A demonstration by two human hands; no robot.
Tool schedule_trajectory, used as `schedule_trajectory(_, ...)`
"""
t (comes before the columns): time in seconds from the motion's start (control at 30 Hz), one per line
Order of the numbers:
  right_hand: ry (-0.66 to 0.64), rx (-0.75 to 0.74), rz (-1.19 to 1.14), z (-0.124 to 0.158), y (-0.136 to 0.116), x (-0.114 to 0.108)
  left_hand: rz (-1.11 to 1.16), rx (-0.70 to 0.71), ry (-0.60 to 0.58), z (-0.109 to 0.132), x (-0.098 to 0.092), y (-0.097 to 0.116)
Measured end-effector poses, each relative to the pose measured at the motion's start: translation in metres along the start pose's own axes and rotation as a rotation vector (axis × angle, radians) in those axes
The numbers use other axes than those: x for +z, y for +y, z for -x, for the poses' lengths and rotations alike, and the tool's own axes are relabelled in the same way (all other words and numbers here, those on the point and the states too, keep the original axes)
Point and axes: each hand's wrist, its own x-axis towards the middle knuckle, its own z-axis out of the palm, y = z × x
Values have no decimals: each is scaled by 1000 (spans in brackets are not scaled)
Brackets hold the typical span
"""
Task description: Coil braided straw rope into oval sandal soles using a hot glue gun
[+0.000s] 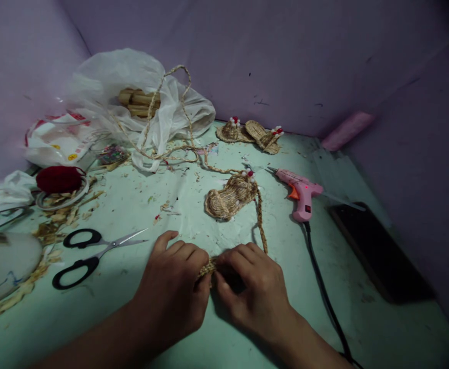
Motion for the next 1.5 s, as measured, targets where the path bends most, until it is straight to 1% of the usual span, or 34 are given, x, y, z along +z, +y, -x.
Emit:
schedule_trajectory(0.1, 7, -19, -6, -1, 0, -1, 25, 20, -22, 2, -1, -2)
schedule_trajectory(0.23, 8, -26, -19, 0, 0, -1, 36, 21, -19, 3, 0, -3)
schedule_trajectory(0.47, 7, -5, 13, 0, -3, -1, 7, 26, 32, -1, 4, -1)
schedule_trajectory(0.6, -26, 23, 32, 0, -2, -1, -5, -10, 59, -1, 4, -1)
schedule_trajectory(0.73, -58, 46, 67, 1, -1, 0, -2, -20, -22, 0, -2, -1)
schedule_trajectory(0.83, -30, 34, 71, 1, -1, 1, -2, -11, -102, 0, -8, 1)
schedule_trajectory(0.93, -11, 26, 72, 1, -1, 3, -41, 1, -124, 0, -13, 3)
schedule_trajectory(1.1, -19, 9, 107, 0, 0, 2, -168, 44, -137, -1, -17, 6)
schedule_trajectory(1.33, -72, -80, 165, -1, 0, -5, -227, 50, -54, -2, -10, 7)
schedule_trajectory(1.5, -64, -87, 174, -3, -1, -3, -233, 50, -6, 2, -10, 10)
